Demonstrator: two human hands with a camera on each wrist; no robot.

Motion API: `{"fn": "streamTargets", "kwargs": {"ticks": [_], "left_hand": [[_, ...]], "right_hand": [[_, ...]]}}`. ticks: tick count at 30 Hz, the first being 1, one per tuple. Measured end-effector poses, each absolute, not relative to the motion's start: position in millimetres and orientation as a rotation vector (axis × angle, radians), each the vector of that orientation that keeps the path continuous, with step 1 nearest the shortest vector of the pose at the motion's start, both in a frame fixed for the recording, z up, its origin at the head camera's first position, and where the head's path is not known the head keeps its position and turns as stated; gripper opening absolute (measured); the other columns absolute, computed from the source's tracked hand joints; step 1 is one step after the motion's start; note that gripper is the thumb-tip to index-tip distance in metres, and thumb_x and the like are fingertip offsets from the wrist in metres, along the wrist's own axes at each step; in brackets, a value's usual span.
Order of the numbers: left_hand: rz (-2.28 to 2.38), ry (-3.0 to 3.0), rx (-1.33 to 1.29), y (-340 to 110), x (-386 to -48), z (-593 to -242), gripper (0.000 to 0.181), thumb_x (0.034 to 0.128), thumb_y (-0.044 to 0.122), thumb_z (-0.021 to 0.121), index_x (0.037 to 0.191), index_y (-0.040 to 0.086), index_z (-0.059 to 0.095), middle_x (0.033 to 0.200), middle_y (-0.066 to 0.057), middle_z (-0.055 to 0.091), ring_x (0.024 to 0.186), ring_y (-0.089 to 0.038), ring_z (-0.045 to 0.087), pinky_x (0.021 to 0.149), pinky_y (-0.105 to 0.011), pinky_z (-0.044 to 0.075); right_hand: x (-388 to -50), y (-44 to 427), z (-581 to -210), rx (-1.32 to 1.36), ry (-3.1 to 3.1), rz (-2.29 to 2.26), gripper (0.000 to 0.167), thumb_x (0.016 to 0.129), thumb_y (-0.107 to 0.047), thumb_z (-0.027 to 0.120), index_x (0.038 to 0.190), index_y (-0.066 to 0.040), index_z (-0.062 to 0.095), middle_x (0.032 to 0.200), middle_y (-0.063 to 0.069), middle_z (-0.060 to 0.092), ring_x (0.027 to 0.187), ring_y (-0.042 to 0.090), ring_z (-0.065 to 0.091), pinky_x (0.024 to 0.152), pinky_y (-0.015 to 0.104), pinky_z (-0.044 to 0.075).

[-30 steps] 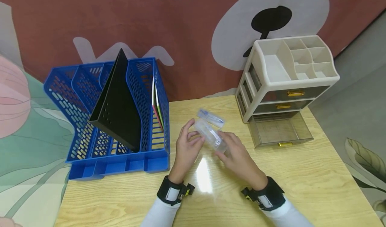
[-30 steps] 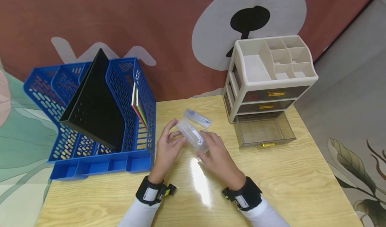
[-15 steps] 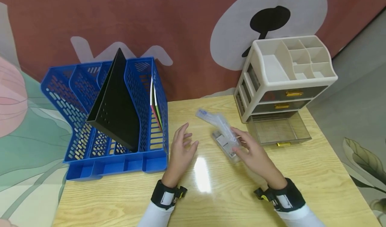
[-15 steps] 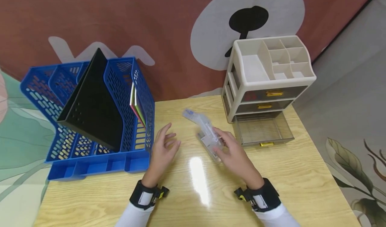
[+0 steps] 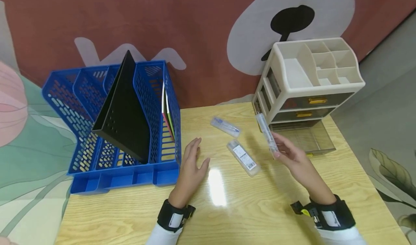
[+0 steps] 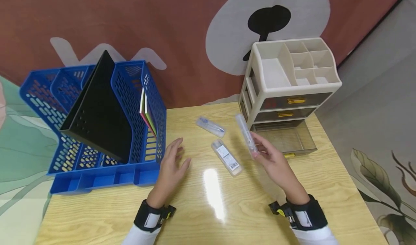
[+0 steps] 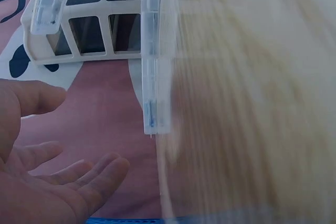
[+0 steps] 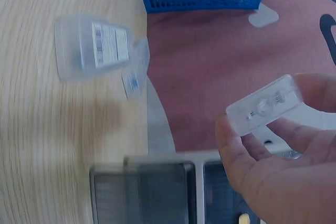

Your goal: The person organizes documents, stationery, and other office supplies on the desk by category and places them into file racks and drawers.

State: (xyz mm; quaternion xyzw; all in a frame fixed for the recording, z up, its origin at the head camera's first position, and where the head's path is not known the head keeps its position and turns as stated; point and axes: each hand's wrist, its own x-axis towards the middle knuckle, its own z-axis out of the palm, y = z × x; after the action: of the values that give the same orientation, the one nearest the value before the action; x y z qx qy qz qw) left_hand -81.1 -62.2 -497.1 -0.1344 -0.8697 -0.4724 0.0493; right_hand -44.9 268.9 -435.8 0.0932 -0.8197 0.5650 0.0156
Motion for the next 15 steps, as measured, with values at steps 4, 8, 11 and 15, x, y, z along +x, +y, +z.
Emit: {"fn": "streamTargets", "kwargs": {"ticks": [4, 8, 11, 15], "left_hand": [[-1.275, -2.695, -0.467, -66.4, -77.6, -495.6, 0.074, 0.0942, 0.012, 0.075, 0.159, 0.009, 0.038, 0.162, -0.016, 0.038, 0.149, -0.035, 0.041, 0.116, -0.054, 0.043], [-1.147, -2.739, -0.501, -71.1, -73.9, -492.1, 0.075, 0.0937, 0.013, 0.076, 0.159, 0.009, 0.038, 0.164, -0.016, 0.035, 0.148, -0.035, 0.043, 0.115, -0.053, 0.044], [-1.092, -2.772, -0.515, -73.9, -71.8, -488.6, 0.076, 0.0939, 0.013, 0.076, 0.159, 0.011, 0.037, 0.166, -0.015, 0.032, 0.145, -0.034, 0.047, 0.114, -0.051, 0.045], [-1.050, -2.804, -0.530, -77.2, -70.1, -486.0, 0.076, 0.0947, 0.014, 0.075, 0.160, 0.012, 0.036, 0.168, -0.015, 0.027, 0.142, -0.035, 0.050, 0.114, -0.051, 0.046]], "right_hand": [[-41.5, 289.7, -429.1, 0.206, -2.606, 1.813, 0.055, 0.106, -0.002, 0.051, 0.159, -0.008, 0.038, 0.136, -0.015, 0.053, 0.117, -0.003, 0.055, 0.088, 0.014, 0.053], [-39.6, 315.0, -426.7, 0.214, -2.582, 2.016, 0.053, 0.110, -0.006, 0.042, 0.162, -0.010, 0.034, 0.144, -0.019, 0.046, 0.125, -0.006, 0.048, 0.095, 0.010, 0.044], [-39.6, 335.1, -426.9, 0.321, -2.511, 2.184, 0.052, 0.110, -0.002, 0.034, 0.162, -0.009, 0.033, 0.146, -0.017, 0.046, 0.127, -0.004, 0.048, 0.097, 0.009, 0.041], [-41.6, 360.0, -425.1, 0.447, -2.439, 2.342, 0.055, 0.109, 0.003, 0.025, 0.161, -0.011, 0.036, 0.147, -0.012, 0.049, 0.128, 0.000, 0.051, 0.100, 0.010, 0.042]]}}
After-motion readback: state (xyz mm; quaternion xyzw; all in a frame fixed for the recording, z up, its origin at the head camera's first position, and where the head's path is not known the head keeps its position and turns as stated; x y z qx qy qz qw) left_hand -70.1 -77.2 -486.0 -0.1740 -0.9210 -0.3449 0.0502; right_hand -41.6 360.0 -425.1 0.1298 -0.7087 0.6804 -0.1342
